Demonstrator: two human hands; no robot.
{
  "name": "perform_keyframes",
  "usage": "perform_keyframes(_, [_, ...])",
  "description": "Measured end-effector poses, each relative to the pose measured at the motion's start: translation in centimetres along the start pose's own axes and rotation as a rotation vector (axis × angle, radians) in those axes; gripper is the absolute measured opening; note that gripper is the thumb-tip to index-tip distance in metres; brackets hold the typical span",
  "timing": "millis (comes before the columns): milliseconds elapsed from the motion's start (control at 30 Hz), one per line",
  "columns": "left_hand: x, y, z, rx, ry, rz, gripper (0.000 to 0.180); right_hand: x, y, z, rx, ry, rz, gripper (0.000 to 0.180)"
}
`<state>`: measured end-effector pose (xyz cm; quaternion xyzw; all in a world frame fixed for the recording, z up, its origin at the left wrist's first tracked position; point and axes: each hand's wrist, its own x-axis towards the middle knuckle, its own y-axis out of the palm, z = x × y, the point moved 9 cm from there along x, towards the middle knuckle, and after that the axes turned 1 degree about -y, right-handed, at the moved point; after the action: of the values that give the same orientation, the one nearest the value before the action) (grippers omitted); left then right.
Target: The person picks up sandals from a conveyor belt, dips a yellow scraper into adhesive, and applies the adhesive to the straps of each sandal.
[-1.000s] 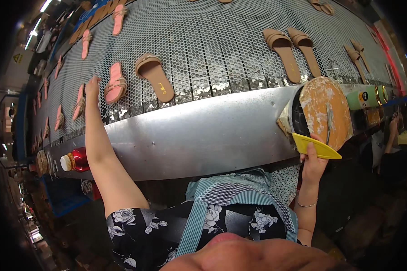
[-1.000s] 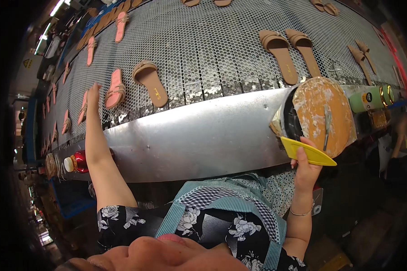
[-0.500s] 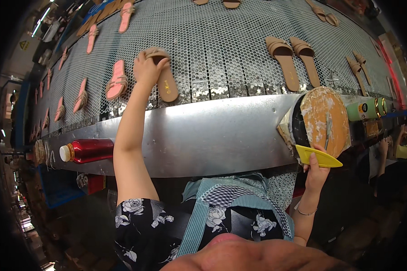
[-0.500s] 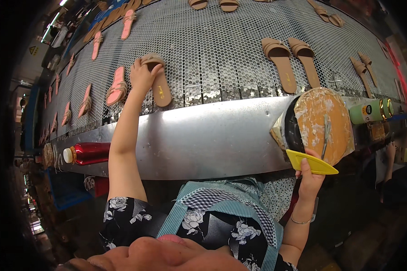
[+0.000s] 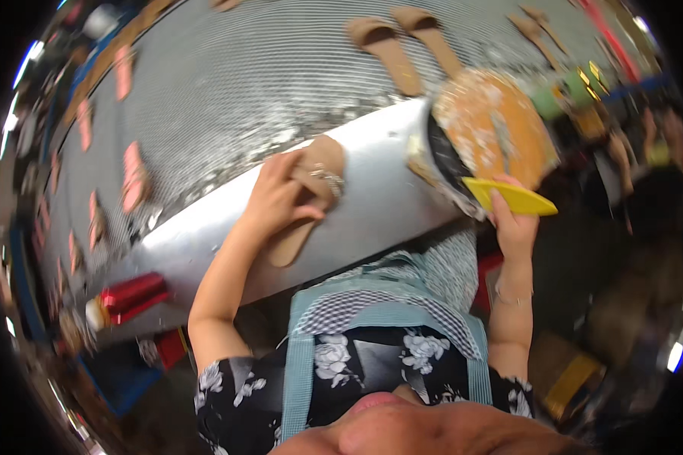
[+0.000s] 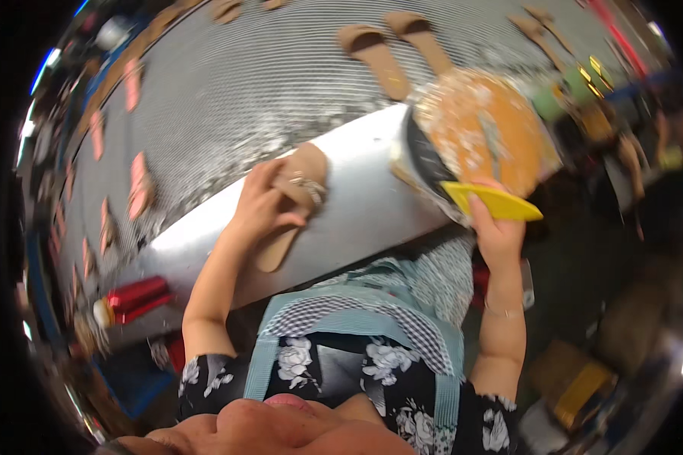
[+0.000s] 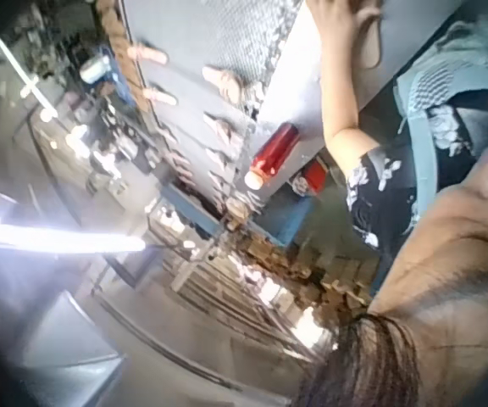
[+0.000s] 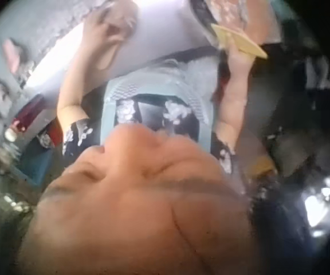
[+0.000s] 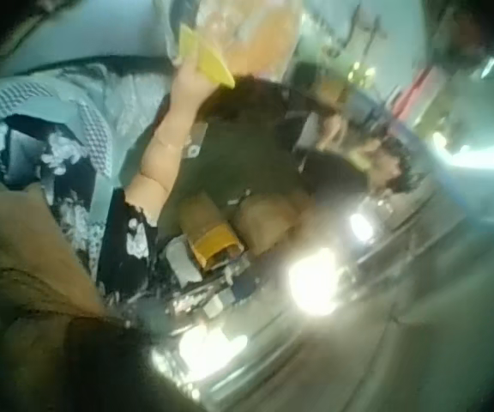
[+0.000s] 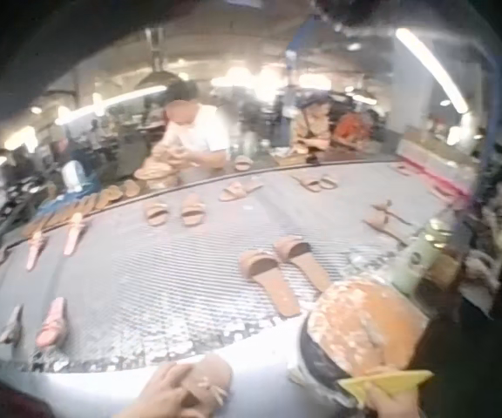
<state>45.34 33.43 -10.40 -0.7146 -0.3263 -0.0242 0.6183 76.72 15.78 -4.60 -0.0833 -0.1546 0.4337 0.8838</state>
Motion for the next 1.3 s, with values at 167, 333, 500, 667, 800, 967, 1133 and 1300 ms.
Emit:
perform_keyframes(167, [-0.8, -0.3, -0.6, -0.021, -0.197, -0.140, 0.080, 2.0, 2.9, 1.7, -0.114, -0.146, 0.228, 0.020])
perform_keyframes(333, [0.4, 0.4, -0.9, 0.006, -0.309, -0.138, 0.076, 2.7, 5.3, 2.7, -0.452, -0.273, 0.387, 0.019])
perform_keyframes(500, [0.6, -0.6, -0.1, -0.058, -0.378, -0.230, 0.067, 3.6, 6.4, 2.0, -0.529, -0.350, 0.478, 0.021])
perform_keyframes(667, [-0.3, 2.1, 2.7, -1.325, -0.720, -0.470, 0.087, 4.7, 4.9, -0.4, -0.042, 0.015, 0.374, 0.020])
perform_keyframes(800, [1.7, 6.0, -2.7, -2.472, -0.712, -0.502, 0.078, 2.6, 4.0, -0.3, 0.046, 0.060, 0.170, 0.017])
perform_keyframes(967, [3.0, 7.7, -7.9, -2.288, -0.890, -0.125, 0.077, -1.9, 7.6, 0.4, 0.394, 0.074, 0.155, 0.020])
perform_keyframes(1133, [2.7, 8.5, -8.8, -2.163, -0.979, -0.117, 0.075, -3.5, 11.1, 3.0, 0.555, -0.097, 0.255, 0.020])
perform_keyframes(1300, [2.7, 9.0, -10.3, -2.215, -0.973, -0.060, 0.074, -2.2, 10.7, 1.5, 0.562, -0.049, 0.186, 0.020])
